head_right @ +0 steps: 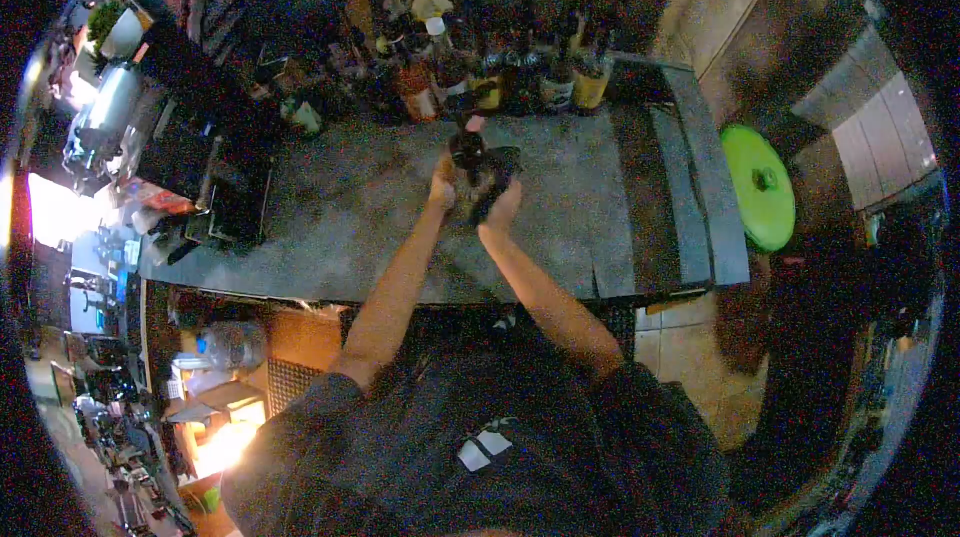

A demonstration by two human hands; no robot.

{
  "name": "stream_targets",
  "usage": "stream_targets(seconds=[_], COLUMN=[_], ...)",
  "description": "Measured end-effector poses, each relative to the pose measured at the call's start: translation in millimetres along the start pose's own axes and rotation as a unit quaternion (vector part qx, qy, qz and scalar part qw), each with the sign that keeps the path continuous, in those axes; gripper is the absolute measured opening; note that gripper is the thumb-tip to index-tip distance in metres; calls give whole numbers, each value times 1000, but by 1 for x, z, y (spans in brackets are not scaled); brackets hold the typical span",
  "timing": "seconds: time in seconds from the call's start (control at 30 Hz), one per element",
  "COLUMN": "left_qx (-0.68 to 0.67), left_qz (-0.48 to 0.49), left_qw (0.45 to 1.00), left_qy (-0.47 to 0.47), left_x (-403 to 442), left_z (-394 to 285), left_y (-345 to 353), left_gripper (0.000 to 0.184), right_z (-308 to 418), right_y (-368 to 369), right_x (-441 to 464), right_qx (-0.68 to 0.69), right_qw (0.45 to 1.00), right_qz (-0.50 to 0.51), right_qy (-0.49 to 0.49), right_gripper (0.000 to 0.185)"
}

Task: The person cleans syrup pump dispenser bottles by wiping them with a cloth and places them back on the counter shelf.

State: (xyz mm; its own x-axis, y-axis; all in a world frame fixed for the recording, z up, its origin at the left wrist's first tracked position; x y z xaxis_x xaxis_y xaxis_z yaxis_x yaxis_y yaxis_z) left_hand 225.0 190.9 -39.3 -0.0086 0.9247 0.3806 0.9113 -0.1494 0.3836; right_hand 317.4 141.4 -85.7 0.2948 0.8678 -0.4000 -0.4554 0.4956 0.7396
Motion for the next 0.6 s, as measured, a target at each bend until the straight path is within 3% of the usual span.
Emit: stream_targets(seconds=[0.03,0.07,0.1,0.13,0.2,0.23,0.3,0.33,0.4,0.43,0.47,0.5,0.53,0.57,0.6], left_qx=[35,36,-58,-153,-130,-106,-62,-42,-2,18,17,43,70,71,163], left_qz=[4,2,35,68,38,13,-39,-65,-114,-138,-138,-112,-85,-86,-108], left_qw=[999,999,997,985,990,993,996,995,991,988,988,993,988,988,978], left_qy=[-35,-38,-41,-42,-45,-46,-55,-59,-65,-66,-66,21,107,106,76], left_x=[-8,-13,-19,-23,-24,-23,-29,-33,-39,-40,-44,-45,-47,-47,-47], left_z=[10,0,-24,-37,-29,-19,3,15,28,29,29,-3,-31,-36,-34], left_y=[-4,2,20,31,22,13,-6,-13,-20,-21,-19,-6,7,10,9], left_gripper=[65,65,67,70,71,71,73,74,76,77,77,76,75,75,69], right_z=[-8,-12,-14,-11,24,27,41,40,34,32,28,24,15,-12,-38], right_y=[-13,-27,-33,-29,-4,-2,14,11,-7,-6,-6,-8,-18,-45,-63], right_x=[10,28,34,23,-13,-14,-43,-45,-27,-27,-23,-16,-3,25,40], right_qx=[0,-93,-186,-187,-354,-354,-390,-394,-424,-426,-374,-320,-320,-177,-25], right_qw=[1000,992,968,968,852,853,734,734,807,806,846,881,881,960,995], right_qz=[-4,28,60,59,70,70,152,151,66,65,73,81,80,86,87], right_qy=[2,-80,-158,-154,-379,-377,-534,-532,-405,-406,-373,-339,-339,-200,-51], right_gripper=[47,43,40,40,27,27,30,30,43,43,33,33,33,35,37])
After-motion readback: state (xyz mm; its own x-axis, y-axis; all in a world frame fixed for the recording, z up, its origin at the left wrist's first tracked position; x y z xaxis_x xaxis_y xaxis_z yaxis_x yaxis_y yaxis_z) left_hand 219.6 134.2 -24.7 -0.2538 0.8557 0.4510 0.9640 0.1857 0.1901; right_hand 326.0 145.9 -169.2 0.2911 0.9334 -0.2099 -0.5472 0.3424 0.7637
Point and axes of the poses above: each hand's wrist, its own x-axis towards the middle knuckle, its own y-axis out of the palm, z = x × y, the point moved 8 cm from there along x, towards the middle knuckle, and after that the axes turned 10 degrees about -z, right-handed, at the moved point
